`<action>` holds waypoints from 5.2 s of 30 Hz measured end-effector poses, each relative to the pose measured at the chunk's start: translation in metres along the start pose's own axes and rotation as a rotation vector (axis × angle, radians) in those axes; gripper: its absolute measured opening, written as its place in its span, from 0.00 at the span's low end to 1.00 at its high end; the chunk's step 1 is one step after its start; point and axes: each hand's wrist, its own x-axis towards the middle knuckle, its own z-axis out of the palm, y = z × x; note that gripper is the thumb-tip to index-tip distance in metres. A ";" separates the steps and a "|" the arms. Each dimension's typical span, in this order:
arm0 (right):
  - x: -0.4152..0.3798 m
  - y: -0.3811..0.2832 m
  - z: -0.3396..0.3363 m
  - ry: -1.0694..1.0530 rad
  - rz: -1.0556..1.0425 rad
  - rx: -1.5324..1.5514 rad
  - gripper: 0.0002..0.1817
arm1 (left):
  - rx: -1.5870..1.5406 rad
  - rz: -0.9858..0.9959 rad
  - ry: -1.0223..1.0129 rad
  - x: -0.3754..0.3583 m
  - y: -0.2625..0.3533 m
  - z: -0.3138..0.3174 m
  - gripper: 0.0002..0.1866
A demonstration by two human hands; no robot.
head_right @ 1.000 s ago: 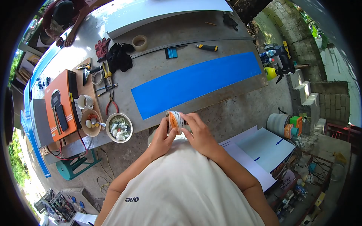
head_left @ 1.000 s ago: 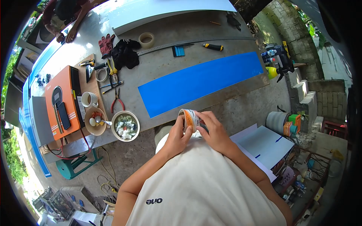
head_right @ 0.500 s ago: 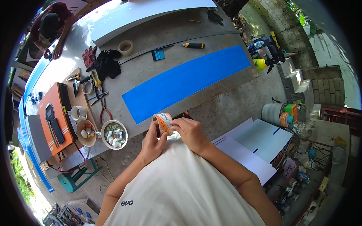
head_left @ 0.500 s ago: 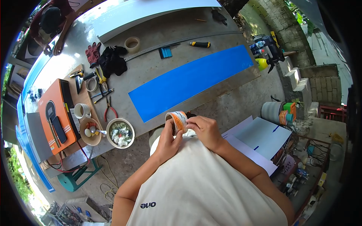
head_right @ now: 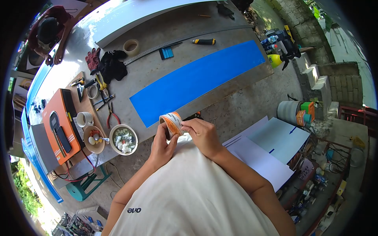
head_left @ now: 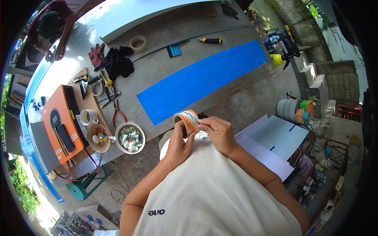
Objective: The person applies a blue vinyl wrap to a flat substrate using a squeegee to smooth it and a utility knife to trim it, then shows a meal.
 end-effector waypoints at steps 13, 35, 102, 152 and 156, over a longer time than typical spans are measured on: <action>0.002 0.000 -0.001 -0.067 0.276 0.161 0.07 | 0.125 0.102 0.008 0.007 0.010 -0.001 0.18; -0.005 0.027 -0.011 -0.279 0.177 0.045 0.07 | 0.263 -0.102 -0.099 0.025 0.006 0.011 0.21; 0.215 0.571 -0.248 0.155 0.683 0.016 0.11 | 0.717 -0.595 -0.018 0.373 -0.049 0.193 0.21; 0.221 0.589 -0.239 0.205 0.710 -0.195 0.14 | 0.582 -0.561 0.034 0.380 -0.093 0.198 0.21; 0.221 0.590 -0.239 0.205 0.710 -0.196 0.15 | 0.583 -0.580 0.010 0.382 -0.094 0.196 0.26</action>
